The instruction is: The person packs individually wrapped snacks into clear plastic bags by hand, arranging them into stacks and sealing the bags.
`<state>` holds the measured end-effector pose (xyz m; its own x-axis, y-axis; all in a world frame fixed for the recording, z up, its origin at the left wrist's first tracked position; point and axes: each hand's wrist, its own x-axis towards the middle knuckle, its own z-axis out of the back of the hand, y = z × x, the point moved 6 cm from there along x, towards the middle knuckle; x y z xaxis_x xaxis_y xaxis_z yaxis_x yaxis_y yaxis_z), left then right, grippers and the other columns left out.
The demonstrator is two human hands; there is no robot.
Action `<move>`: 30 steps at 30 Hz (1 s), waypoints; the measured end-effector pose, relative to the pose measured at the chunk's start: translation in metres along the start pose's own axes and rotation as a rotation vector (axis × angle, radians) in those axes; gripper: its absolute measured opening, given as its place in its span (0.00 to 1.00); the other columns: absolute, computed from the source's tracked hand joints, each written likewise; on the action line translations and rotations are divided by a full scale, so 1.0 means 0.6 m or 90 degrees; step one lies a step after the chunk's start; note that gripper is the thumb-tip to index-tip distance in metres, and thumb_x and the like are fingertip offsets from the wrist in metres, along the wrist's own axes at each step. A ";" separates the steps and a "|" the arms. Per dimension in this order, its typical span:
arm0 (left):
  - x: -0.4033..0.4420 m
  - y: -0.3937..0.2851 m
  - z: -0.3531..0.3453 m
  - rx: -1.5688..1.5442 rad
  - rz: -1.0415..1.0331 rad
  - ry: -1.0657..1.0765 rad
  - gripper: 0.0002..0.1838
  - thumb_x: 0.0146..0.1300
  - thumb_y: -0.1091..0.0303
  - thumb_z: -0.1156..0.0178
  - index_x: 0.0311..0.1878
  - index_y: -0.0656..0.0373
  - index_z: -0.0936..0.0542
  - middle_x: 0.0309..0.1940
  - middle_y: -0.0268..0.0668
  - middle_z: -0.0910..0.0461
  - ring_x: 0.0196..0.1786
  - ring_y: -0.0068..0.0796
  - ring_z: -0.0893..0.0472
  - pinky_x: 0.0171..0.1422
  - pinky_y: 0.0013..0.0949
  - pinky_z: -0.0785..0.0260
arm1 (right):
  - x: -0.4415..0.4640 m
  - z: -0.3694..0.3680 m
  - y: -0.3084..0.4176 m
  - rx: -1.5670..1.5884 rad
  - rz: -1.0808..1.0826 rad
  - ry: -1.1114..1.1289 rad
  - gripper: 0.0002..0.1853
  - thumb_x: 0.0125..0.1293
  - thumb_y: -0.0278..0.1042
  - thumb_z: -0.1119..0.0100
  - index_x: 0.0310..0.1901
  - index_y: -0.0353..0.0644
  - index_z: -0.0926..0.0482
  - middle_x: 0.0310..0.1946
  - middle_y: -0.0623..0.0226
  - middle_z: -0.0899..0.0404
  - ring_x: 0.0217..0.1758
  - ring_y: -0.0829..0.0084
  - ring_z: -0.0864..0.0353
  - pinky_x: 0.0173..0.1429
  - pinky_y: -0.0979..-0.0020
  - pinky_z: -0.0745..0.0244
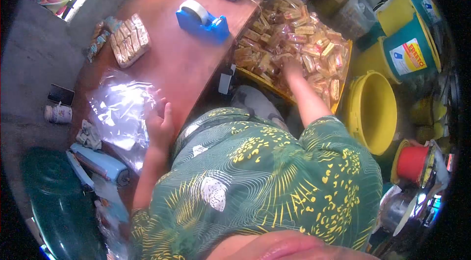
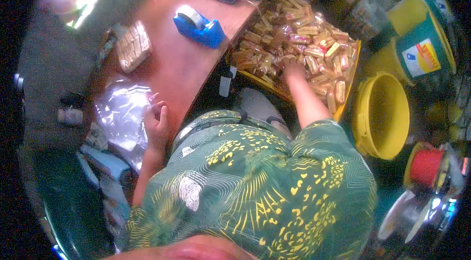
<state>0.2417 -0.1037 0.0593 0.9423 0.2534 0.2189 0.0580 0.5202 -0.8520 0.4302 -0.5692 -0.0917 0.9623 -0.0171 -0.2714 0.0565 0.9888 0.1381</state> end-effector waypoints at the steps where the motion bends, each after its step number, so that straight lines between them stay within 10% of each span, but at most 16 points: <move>1: 0.000 0.003 -0.001 0.006 -0.013 -0.002 0.35 0.69 0.75 0.38 0.77 0.65 0.39 0.64 0.46 0.24 0.57 0.33 0.20 0.64 0.36 0.27 | -0.001 0.003 0.005 -0.038 -0.001 -0.081 0.21 0.71 0.33 0.49 0.65 0.46 0.26 0.67 0.51 0.28 0.75 0.51 0.35 0.73 0.52 0.36; 9: 0.011 -0.033 -0.004 0.104 -0.084 -0.001 0.35 0.69 0.76 0.40 0.78 0.64 0.39 0.65 0.44 0.25 0.59 0.32 0.22 0.65 0.35 0.27 | 0.065 -0.061 0.108 -0.222 0.322 -0.236 0.21 0.67 0.36 0.43 0.62 0.50 0.22 0.64 0.55 0.26 0.73 0.53 0.34 0.70 0.53 0.33; 14: 0.002 -0.049 -0.016 -0.022 0.016 0.006 0.35 0.69 0.77 0.41 0.78 0.63 0.39 0.66 0.44 0.26 0.62 0.31 0.24 0.70 0.35 0.31 | 0.107 -0.062 0.079 -0.103 0.278 -0.168 0.15 0.67 0.44 0.40 0.51 0.47 0.17 0.54 0.58 0.18 0.60 0.55 0.20 0.61 0.53 0.24; 17: 0.002 -0.055 -0.011 0.003 -0.016 0.016 0.34 0.69 0.78 0.42 0.78 0.62 0.38 0.65 0.44 0.26 0.63 0.31 0.25 0.71 0.35 0.33 | 0.116 -0.039 0.017 0.441 0.114 -0.121 0.15 0.71 0.40 0.43 0.56 0.46 0.22 0.55 0.56 0.18 0.60 0.53 0.20 0.66 0.55 0.27; 19: 0.002 -0.052 -0.011 0.078 -0.044 0.030 0.34 0.69 0.78 0.41 0.78 0.61 0.37 0.64 0.43 0.26 0.63 0.31 0.25 0.71 0.35 0.33 | 0.022 0.083 0.027 0.388 0.186 -0.393 0.17 0.66 0.31 0.35 0.54 0.44 0.26 0.51 0.57 0.18 0.53 0.56 0.18 0.60 0.57 0.23; 22: 0.001 -0.060 -0.009 0.066 -0.026 0.036 0.34 0.69 0.78 0.42 0.78 0.61 0.37 0.63 0.43 0.26 0.62 0.31 0.25 0.70 0.35 0.32 | 0.035 0.076 -0.030 0.562 0.167 -0.410 0.23 0.60 0.27 0.29 0.56 0.45 0.26 0.52 0.58 0.18 0.52 0.57 0.17 0.58 0.58 0.22; 30: -0.002 -0.023 0.009 0.032 -0.045 0.024 0.34 0.70 0.77 0.41 0.78 0.59 0.37 0.64 0.42 0.26 0.61 0.30 0.25 0.69 0.34 0.31 | 0.008 -0.062 -0.067 0.207 0.030 -0.133 0.22 0.76 0.40 0.52 0.67 0.47 0.23 0.64 0.43 0.23 0.69 0.47 0.26 0.73 0.53 0.35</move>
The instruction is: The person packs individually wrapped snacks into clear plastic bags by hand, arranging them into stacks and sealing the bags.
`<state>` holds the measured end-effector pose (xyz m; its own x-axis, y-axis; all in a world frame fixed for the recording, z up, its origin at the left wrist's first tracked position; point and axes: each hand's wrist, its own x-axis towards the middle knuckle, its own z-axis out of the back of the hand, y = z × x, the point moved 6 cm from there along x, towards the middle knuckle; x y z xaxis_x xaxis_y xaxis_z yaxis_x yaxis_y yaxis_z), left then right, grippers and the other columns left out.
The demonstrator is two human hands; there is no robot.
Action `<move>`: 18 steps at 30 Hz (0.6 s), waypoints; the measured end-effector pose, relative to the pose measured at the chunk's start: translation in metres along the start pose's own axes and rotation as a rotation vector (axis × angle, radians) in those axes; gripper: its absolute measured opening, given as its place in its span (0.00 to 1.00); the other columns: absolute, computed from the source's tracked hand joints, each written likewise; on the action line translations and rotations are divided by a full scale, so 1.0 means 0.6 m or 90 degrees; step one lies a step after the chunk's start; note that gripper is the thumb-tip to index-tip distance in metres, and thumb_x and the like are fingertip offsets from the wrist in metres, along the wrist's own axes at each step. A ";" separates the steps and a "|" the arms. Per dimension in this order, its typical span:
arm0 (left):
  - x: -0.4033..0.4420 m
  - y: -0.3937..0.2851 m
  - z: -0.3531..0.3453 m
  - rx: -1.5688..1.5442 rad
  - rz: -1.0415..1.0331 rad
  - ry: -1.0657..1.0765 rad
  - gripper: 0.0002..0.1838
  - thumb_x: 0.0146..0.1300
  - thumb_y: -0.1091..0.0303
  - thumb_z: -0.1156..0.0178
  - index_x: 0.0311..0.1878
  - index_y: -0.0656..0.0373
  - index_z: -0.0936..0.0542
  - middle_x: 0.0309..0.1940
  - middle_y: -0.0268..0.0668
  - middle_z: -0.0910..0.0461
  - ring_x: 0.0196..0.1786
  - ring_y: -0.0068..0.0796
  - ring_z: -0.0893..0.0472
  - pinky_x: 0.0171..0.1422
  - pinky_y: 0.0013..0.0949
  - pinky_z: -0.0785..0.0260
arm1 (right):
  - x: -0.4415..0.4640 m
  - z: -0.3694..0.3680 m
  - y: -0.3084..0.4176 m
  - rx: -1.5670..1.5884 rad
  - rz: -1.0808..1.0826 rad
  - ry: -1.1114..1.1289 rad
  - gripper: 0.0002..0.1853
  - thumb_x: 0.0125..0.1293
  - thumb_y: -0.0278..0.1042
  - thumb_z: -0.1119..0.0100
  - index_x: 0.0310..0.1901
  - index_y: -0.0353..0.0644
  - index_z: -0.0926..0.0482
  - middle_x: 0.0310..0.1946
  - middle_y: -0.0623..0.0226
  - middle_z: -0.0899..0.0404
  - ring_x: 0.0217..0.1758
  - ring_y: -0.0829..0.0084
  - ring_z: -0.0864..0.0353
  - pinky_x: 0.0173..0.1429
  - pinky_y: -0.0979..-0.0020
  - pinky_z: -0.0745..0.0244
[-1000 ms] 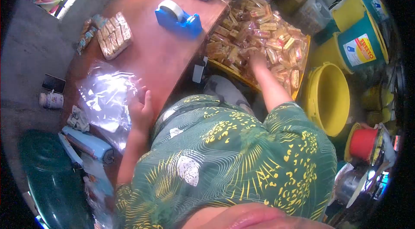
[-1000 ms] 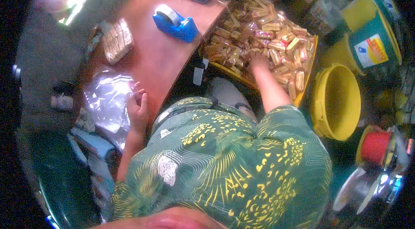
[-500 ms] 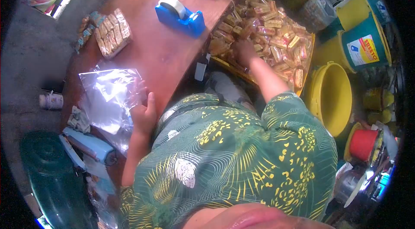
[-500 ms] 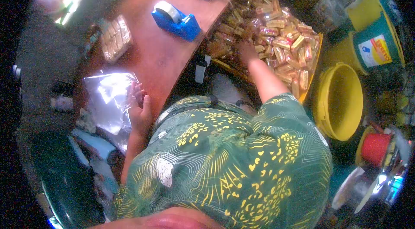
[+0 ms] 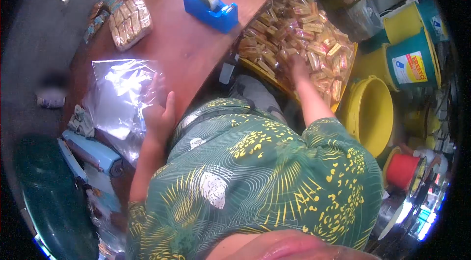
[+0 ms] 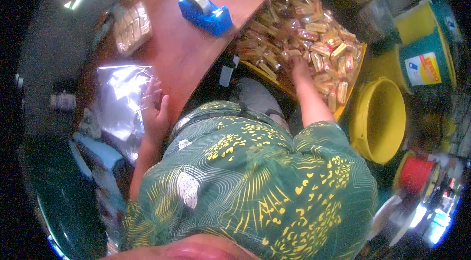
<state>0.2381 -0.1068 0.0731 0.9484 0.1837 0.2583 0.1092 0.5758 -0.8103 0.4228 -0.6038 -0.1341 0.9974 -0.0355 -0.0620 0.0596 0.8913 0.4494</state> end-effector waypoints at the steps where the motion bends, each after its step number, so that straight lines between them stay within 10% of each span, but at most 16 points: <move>1: 0.000 -0.005 0.003 0.025 -0.009 0.000 0.34 0.70 0.77 0.41 0.78 0.59 0.37 0.64 0.42 0.26 0.61 0.30 0.25 0.68 0.34 0.31 | 0.010 -0.013 -0.019 0.050 -0.013 -0.050 0.19 0.67 0.38 0.40 0.58 0.44 0.24 0.57 0.45 0.21 0.63 0.46 0.24 0.65 0.53 0.31; 3: -0.001 -0.005 0.003 0.038 -0.020 0.001 0.34 0.70 0.76 0.40 0.78 0.59 0.37 0.65 0.43 0.26 0.60 0.29 0.24 0.67 0.33 0.30 | 0.027 -0.024 -0.034 0.068 -0.035 -0.071 0.20 0.59 0.35 0.28 0.49 0.41 0.25 0.49 0.47 0.20 0.55 0.44 0.22 0.57 0.53 0.26; 7: 0.004 0.002 -0.003 0.006 -0.009 -0.004 0.33 0.70 0.76 0.40 0.77 0.60 0.36 0.65 0.43 0.26 0.60 0.29 0.24 0.66 0.32 0.29 | 0.004 0.051 0.041 0.103 -0.045 -0.068 0.22 0.74 0.47 0.44 0.55 0.34 0.25 0.51 0.47 0.17 0.57 0.49 0.19 0.66 0.55 0.29; 11: 0.004 0.014 -0.002 0.016 -0.019 0.000 0.34 0.67 0.73 0.35 0.75 0.61 0.34 0.69 0.46 0.29 0.64 0.32 0.24 0.66 0.34 0.28 | -0.006 0.109 0.131 0.367 0.040 -0.168 0.31 0.55 0.42 0.19 0.53 0.39 0.28 0.44 0.64 0.24 0.47 0.71 0.24 0.57 0.66 0.26; 14: 0.003 -0.012 0.003 0.175 -0.109 -0.009 0.35 0.64 0.70 0.31 0.73 0.62 0.33 0.69 0.47 0.27 0.65 0.36 0.23 0.67 0.36 0.27 | -0.065 0.163 0.335 0.728 0.167 0.089 0.28 0.61 0.41 0.23 0.53 0.38 0.29 0.49 0.64 0.24 0.50 0.70 0.22 0.56 0.67 0.24; 18: 0.000 -0.070 0.009 0.283 -0.270 -0.073 0.42 0.62 0.61 0.26 0.75 0.62 0.36 0.62 0.48 0.21 0.61 0.39 0.18 0.65 0.39 0.25 | -0.116 0.102 0.548 0.562 0.360 0.384 0.28 0.62 0.43 0.24 0.56 0.38 0.28 0.50 0.60 0.21 0.54 0.67 0.20 0.60 0.64 0.23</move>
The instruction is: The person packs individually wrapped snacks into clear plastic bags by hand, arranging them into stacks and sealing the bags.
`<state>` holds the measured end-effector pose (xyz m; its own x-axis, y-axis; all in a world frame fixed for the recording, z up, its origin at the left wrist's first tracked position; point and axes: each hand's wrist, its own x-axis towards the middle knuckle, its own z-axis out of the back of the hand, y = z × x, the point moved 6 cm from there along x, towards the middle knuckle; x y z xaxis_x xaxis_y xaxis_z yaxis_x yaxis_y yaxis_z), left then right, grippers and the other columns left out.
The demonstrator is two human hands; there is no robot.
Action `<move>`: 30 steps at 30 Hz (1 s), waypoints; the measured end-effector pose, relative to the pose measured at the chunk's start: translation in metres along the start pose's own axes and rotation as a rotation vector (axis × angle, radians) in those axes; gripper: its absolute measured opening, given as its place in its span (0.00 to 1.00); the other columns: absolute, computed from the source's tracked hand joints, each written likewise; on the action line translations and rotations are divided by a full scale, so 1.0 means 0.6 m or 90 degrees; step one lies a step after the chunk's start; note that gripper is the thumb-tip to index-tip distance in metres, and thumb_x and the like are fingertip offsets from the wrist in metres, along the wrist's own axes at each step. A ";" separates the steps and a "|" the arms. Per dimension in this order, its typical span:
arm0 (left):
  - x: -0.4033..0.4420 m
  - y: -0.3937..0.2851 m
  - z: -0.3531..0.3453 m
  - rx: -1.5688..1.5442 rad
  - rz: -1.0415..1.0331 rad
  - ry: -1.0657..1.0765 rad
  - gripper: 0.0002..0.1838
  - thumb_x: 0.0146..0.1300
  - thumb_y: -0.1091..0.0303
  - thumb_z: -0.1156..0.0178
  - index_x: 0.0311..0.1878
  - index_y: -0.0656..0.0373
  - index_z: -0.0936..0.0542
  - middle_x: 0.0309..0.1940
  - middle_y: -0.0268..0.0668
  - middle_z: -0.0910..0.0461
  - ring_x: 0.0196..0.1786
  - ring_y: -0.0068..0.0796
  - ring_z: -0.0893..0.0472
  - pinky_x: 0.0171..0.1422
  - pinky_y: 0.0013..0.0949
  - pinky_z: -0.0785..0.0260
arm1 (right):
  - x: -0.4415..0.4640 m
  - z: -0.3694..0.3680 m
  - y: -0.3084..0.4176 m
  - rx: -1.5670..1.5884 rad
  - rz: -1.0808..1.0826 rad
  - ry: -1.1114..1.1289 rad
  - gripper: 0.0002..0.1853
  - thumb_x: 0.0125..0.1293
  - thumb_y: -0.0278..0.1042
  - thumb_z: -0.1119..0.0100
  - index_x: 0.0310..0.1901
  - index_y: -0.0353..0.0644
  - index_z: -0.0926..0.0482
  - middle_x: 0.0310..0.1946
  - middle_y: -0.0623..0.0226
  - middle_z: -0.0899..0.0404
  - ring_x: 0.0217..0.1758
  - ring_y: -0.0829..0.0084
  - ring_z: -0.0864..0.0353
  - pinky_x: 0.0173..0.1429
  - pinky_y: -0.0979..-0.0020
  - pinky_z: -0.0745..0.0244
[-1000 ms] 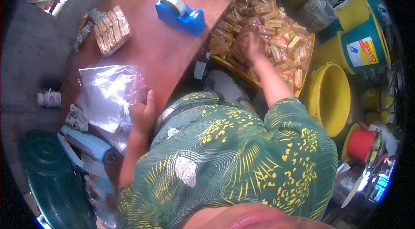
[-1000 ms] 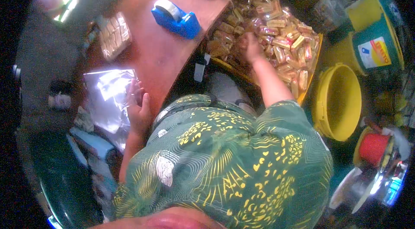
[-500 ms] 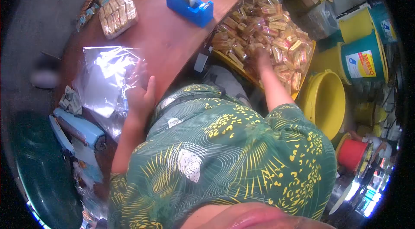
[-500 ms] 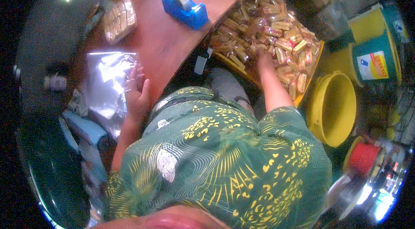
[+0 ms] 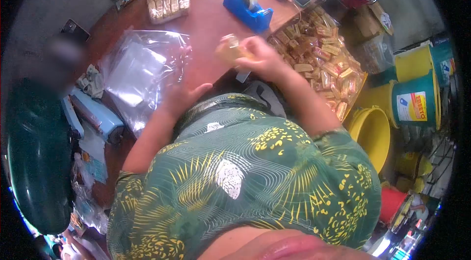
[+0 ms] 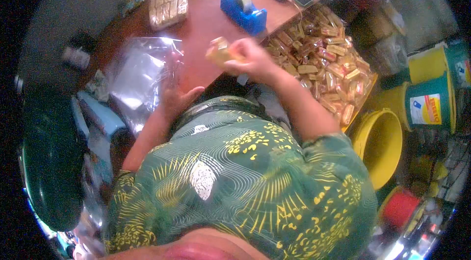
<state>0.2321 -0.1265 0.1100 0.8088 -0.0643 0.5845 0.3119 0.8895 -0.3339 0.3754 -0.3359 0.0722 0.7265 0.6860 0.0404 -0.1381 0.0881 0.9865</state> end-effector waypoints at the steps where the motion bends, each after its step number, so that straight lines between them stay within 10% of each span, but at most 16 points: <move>1: -0.004 0.001 -0.007 -0.010 -0.004 0.020 0.43 0.62 0.60 0.25 0.75 0.61 0.37 0.61 0.49 0.20 0.60 0.40 0.18 0.65 0.39 0.24 | 0.014 -0.045 0.023 -0.129 -0.003 0.056 0.29 0.62 0.44 0.24 0.56 0.38 0.27 0.51 0.57 0.20 0.54 0.64 0.19 0.60 0.63 0.23; 4: -0.035 0.059 -0.064 -0.191 0.145 0.175 0.45 0.62 0.57 0.26 0.77 0.60 0.38 0.62 0.49 0.22 0.61 0.46 0.19 0.65 0.44 0.25 | 0.031 -0.139 0.056 -0.272 -0.023 0.176 0.26 0.61 0.45 0.25 0.53 0.37 0.22 0.49 0.49 0.17 0.53 0.52 0.17 0.61 0.59 0.23; 10: -0.023 0.064 -0.047 -0.115 0.210 0.136 0.44 0.61 0.55 0.29 0.75 0.64 0.36 0.62 0.53 0.23 0.64 0.53 0.23 0.68 0.49 0.29 | -0.022 -0.022 0.057 -0.297 0.305 -0.226 0.12 0.67 0.38 0.34 0.44 0.37 0.15 0.40 0.52 0.16 0.51 0.53 0.17 0.60 0.58 0.24; 11: -0.036 0.081 -0.063 0.225 -0.038 0.054 0.44 0.61 0.52 0.29 0.75 0.63 0.36 0.62 0.54 0.24 0.65 0.55 0.25 0.71 0.50 0.33 | -0.038 0.022 0.029 -0.293 0.248 -0.313 0.12 0.69 0.38 0.36 0.44 0.37 0.15 0.40 0.52 0.16 0.51 0.53 0.17 0.60 0.58 0.24; 16: -0.011 0.053 -0.041 0.031 0.161 0.076 0.42 0.60 0.54 0.32 0.74 0.64 0.34 0.65 0.54 0.25 0.67 0.57 0.27 0.75 0.52 0.38 | -0.132 0.254 -0.242 -0.559 -0.090 -0.579 0.14 0.73 0.39 0.44 0.47 0.38 0.15 0.45 0.49 0.16 0.52 0.51 0.16 0.56 0.54 0.22; 19: -0.010 0.044 -0.043 0.075 0.152 0.130 0.44 0.60 0.57 0.34 0.77 0.60 0.39 0.67 0.54 0.28 0.71 0.57 0.31 0.77 0.54 0.41 | -0.159 0.320 -0.472 -0.688 -0.542 -0.217 0.15 0.72 0.36 0.45 0.54 0.39 0.17 0.52 0.44 0.17 0.57 0.48 0.17 0.58 0.52 0.22; 30: -0.007 0.045 -0.038 0.069 0.147 0.113 0.41 0.58 0.59 0.32 0.75 0.54 0.32 0.70 0.50 0.28 0.72 0.55 0.31 0.78 0.53 0.42 | -0.169 0.283 -0.384 -0.377 -0.485 -0.441 0.20 0.61 0.37 0.33 0.52 0.37 0.22 0.51 0.39 0.19 0.57 0.46 0.18 0.61 0.55 0.25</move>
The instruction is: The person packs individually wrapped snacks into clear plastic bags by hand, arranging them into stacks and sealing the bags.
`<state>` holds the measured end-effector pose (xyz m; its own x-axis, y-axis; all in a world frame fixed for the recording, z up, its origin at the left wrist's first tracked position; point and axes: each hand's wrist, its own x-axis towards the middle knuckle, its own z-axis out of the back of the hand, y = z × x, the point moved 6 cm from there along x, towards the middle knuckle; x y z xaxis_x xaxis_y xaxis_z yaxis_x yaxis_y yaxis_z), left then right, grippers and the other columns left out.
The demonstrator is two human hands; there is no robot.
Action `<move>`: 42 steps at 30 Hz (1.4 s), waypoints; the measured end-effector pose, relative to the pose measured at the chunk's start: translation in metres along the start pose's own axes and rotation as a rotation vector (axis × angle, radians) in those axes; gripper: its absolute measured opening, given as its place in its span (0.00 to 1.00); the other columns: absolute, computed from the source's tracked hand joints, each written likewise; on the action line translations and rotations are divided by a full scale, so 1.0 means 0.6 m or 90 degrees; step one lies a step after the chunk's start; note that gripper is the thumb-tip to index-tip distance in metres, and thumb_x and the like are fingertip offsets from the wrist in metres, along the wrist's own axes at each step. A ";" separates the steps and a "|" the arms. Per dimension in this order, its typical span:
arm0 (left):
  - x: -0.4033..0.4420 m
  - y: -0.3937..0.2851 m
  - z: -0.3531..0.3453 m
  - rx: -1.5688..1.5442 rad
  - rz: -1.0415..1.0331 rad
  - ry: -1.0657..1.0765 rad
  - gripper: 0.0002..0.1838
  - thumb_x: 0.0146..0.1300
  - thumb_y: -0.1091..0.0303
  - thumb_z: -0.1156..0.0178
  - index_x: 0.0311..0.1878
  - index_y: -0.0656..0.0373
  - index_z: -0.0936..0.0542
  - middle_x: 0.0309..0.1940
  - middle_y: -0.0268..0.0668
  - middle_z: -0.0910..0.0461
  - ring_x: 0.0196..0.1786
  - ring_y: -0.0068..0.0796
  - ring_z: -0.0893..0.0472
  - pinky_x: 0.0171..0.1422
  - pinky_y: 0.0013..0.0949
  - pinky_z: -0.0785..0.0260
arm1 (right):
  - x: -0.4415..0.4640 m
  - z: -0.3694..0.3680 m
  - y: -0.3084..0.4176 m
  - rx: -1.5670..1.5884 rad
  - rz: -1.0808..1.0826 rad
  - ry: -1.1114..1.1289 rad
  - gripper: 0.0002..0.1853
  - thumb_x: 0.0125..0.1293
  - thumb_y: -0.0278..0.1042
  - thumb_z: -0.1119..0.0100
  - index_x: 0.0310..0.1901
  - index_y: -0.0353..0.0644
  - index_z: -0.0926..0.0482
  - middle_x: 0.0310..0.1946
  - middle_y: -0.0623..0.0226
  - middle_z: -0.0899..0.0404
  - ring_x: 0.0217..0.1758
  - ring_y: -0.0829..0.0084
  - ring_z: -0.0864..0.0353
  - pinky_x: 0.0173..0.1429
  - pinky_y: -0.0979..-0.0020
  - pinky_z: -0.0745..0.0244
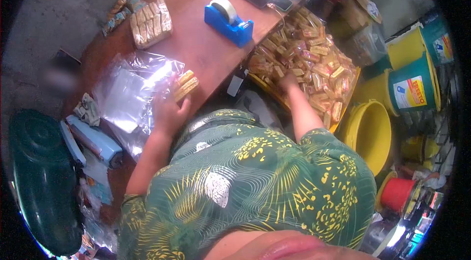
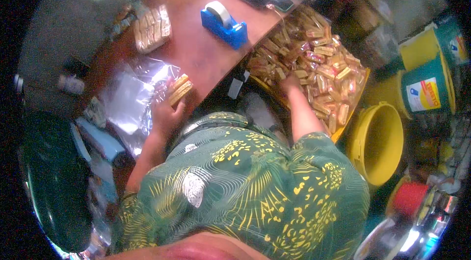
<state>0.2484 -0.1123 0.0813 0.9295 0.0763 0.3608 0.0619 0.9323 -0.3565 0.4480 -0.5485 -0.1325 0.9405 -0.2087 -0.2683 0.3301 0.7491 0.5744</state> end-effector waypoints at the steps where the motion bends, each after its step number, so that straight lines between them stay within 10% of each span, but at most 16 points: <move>1: -0.001 -0.002 0.001 0.020 -0.006 -0.002 0.40 0.57 0.59 0.32 0.75 0.53 0.32 0.70 0.50 0.28 0.72 0.55 0.31 0.78 0.54 0.42 | -0.013 0.016 0.012 0.054 -0.020 -0.020 0.20 0.60 0.39 0.31 0.50 0.37 0.22 0.49 0.39 0.18 0.55 0.46 0.18 0.60 0.55 0.25; 5: 0.009 -0.006 0.005 -0.018 0.017 0.004 0.39 0.55 0.59 0.32 0.73 0.51 0.29 0.65 0.52 0.25 0.70 0.57 0.30 0.76 0.55 0.40 | -0.009 0.071 0.014 0.092 0.144 -0.452 0.20 0.56 0.40 0.25 0.40 0.37 0.26 0.41 0.47 0.23 0.48 0.48 0.23 0.54 0.53 0.29; 11: 0.010 -0.009 0.006 -0.012 0.012 -0.003 0.37 0.55 0.60 0.32 0.70 0.52 0.28 0.60 0.53 0.22 0.65 0.57 0.26 0.69 0.55 0.35 | 0.117 0.045 0.029 0.110 0.182 -0.570 0.13 0.61 0.32 0.33 0.39 0.37 0.28 0.48 0.44 0.30 0.51 0.47 0.29 0.55 0.53 0.33; 24: 0.015 -0.015 0.014 -0.093 0.051 0.045 0.37 0.57 0.62 0.34 0.72 0.53 0.30 0.64 0.49 0.25 0.70 0.51 0.29 0.76 0.52 0.42 | 0.072 0.056 0.026 0.592 0.136 -0.231 0.26 0.64 0.23 0.34 0.62 0.36 0.31 0.52 0.54 0.20 0.54 0.63 0.19 0.59 0.63 0.23; 29: 0.012 -0.018 0.018 -0.015 0.006 -0.017 0.38 0.60 0.56 0.31 0.72 0.56 0.30 0.61 0.48 0.22 0.67 0.52 0.27 0.72 0.52 0.39 | -0.113 0.154 0.242 0.800 0.294 0.082 0.30 0.63 0.21 0.35 0.66 0.37 0.33 0.48 0.59 0.18 0.51 0.66 0.16 0.56 0.64 0.18; 42: 0.001 -0.003 0.010 -0.085 0.036 -0.001 0.41 0.59 0.48 0.29 0.73 0.52 0.31 0.63 0.50 0.23 0.67 0.56 0.26 0.72 0.55 0.36 | -0.170 0.108 0.568 0.866 0.439 0.221 0.40 0.58 0.29 0.25 0.65 0.37 0.42 0.49 0.52 0.21 0.50 0.61 0.14 0.53 0.65 0.11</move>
<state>0.2469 -0.1116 0.0872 0.9325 0.1274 0.3378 0.0576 0.8711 -0.4877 0.4700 -0.3127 0.1405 0.9344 0.2162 0.2831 -0.1376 -0.5141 0.8466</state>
